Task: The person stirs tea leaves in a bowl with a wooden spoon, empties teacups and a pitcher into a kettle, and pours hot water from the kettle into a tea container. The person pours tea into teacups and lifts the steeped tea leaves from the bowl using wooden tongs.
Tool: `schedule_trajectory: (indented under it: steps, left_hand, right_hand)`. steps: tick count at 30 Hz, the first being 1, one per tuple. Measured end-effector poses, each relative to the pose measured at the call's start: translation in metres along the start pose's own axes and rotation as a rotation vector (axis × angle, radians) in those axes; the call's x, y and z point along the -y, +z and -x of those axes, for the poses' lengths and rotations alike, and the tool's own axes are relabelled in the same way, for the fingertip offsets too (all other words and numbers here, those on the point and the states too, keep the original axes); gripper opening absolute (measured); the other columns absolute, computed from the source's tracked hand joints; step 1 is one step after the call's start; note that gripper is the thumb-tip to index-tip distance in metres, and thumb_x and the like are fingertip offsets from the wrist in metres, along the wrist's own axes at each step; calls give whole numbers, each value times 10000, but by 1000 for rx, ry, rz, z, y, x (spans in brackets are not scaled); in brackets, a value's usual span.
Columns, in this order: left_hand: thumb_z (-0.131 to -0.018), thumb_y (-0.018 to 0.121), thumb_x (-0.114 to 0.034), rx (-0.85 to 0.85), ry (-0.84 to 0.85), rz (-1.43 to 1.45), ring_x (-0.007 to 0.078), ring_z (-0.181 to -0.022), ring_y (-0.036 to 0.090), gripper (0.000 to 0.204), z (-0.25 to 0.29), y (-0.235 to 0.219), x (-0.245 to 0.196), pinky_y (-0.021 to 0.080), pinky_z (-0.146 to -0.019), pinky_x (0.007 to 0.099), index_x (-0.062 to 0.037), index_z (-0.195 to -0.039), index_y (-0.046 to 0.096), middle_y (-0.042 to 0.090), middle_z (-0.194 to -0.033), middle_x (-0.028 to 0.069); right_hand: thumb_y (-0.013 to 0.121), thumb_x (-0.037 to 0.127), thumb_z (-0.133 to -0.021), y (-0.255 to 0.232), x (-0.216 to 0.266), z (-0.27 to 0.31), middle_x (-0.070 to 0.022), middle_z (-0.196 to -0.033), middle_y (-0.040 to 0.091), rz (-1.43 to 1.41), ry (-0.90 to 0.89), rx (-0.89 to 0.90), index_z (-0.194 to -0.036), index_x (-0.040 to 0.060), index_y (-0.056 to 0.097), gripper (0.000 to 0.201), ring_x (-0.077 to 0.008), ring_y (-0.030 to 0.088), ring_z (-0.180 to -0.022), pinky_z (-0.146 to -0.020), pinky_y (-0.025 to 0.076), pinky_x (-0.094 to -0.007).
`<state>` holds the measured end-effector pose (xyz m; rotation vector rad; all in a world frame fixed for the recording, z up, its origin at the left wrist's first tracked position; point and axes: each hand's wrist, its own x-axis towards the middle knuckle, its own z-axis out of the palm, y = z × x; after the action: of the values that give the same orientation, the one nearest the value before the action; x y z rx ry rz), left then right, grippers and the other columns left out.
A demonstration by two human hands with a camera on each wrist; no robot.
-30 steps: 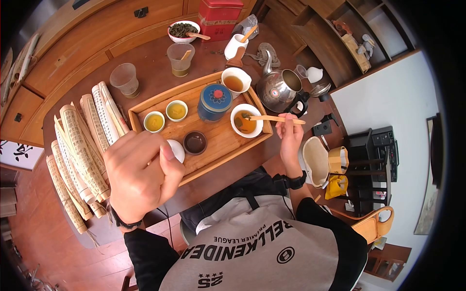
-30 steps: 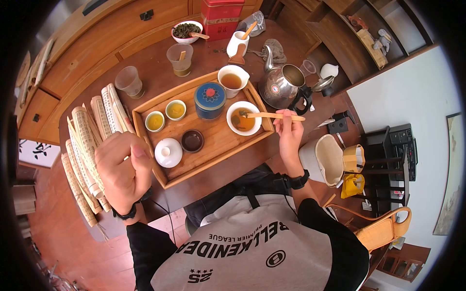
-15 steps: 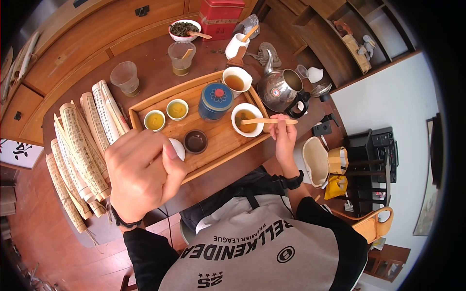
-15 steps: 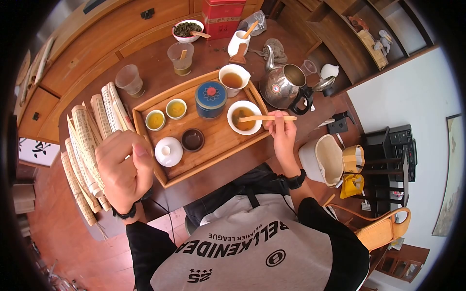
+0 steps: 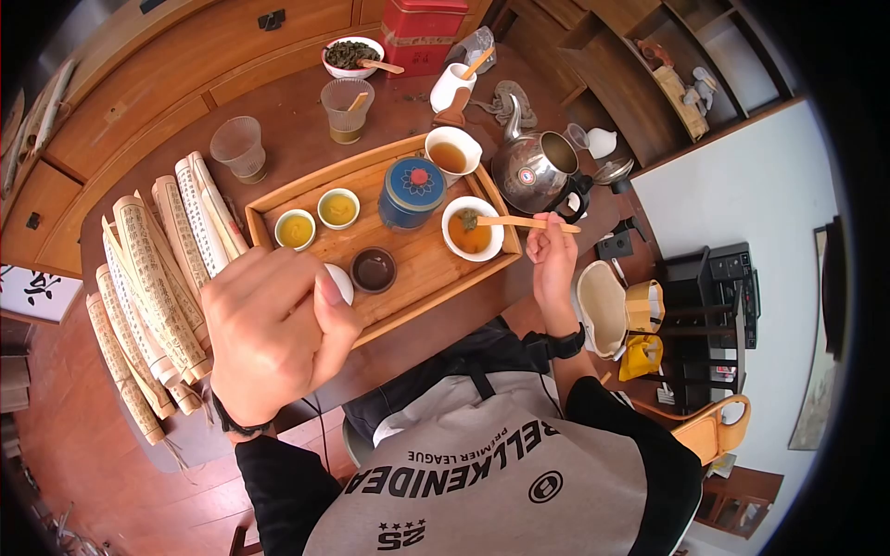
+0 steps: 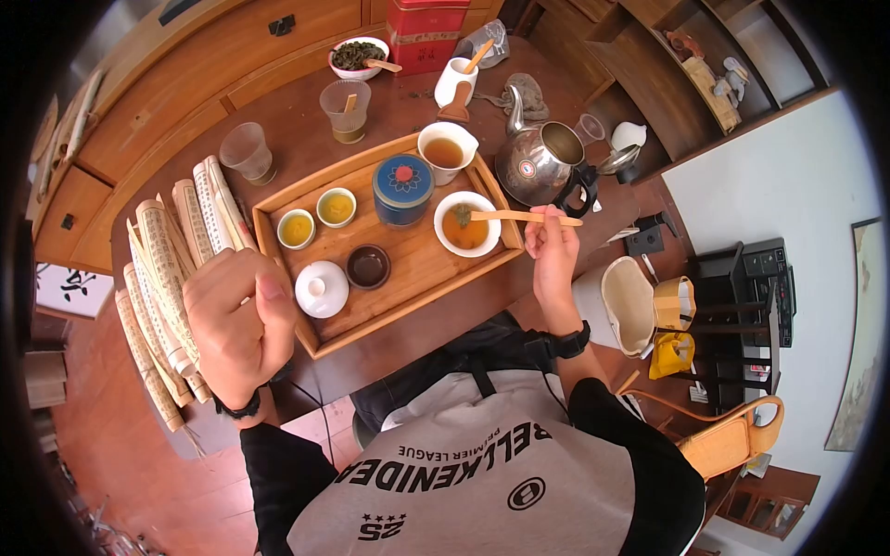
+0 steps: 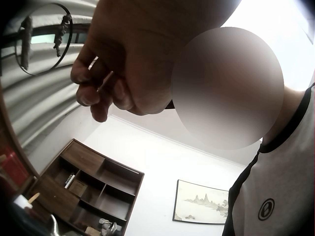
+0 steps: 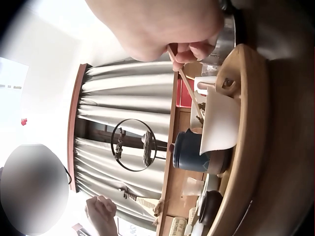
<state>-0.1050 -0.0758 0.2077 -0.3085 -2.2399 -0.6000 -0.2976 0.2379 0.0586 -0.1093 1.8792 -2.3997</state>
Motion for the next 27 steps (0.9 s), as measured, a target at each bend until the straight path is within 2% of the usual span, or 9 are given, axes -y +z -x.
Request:
schedule_trajectory:
  steps: [4,7,11,14,16,21,27]
  left_hand:
    - [-769,617,26,13,-10,1,229,-478,484,264,-1,0,-1,361,-449,355,-21,-552,474,513,-611,62]
    - [-772,617,26,17,-10,0,228,-480,488,261,-1,0,-1,363,-451,353,-21,-555,479,516,-613,62]
    - [-773,617,30,16,-8,0,228,-481,490,260,-1,1,-1,367,-452,354,-20,-558,481,517,-613,63]
    - [-774,617,31,19,-11,3,231,-481,491,261,-1,1,-1,369,-452,356,-21,-558,479,517,-613,63]
    - [-776,617,30,18,-14,2,232,-480,489,263,-1,2,-1,369,-452,358,-21,-558,479,514,-611,63]
    - [-785,618,26,34,-19,-2,233,-478,482,268,-2,1,-2,366,-452,360,-22,-560,480,502,-603,61]
    - [-789,616,23,27,-12,2,230,-476,477,274,-2,1,-2,361,-451,358,-25,-555,481,497,-601,58]
  right_hand:
    - [515,254,-1064,1,3,0,-1,-738,578,96,-94,-57,-1048,23,619,254,-48,455,-589,-512,297,-203]
    - [469,300,-1085,-3,2,0,2,-778,597,191,-158,-25,-1045,21,617,319,-24,460,-603,-505,313,-177]
    - [490,296,-1078,6,4,6,7,-750,589,271,-198,-37,-1038,22,628,309,-33,452,-599,-519,304,-180]
    - [481,288,-1082,7,-1,8,3,-768,589,359,-261,-9,-1040,15,627,312,-33,457,-622,-540,331,-176]
    - [491,223,-1078,10,-5,10,-3,-787,592,393,-300,38,-1029,3,643,271,-39,480,-650,-588,377,-190]
    - [479,197,-1080,14,-13,15,-8,-791,594,419,-265,86,-1040,-1,640,258,-42,484,-660,-598,390,-198]
    - [462,233,-1087,17,-11,15,-17,-800,608,298,-142,134,-1053,10,627,279,-40,476,-642,-554,357,-185]
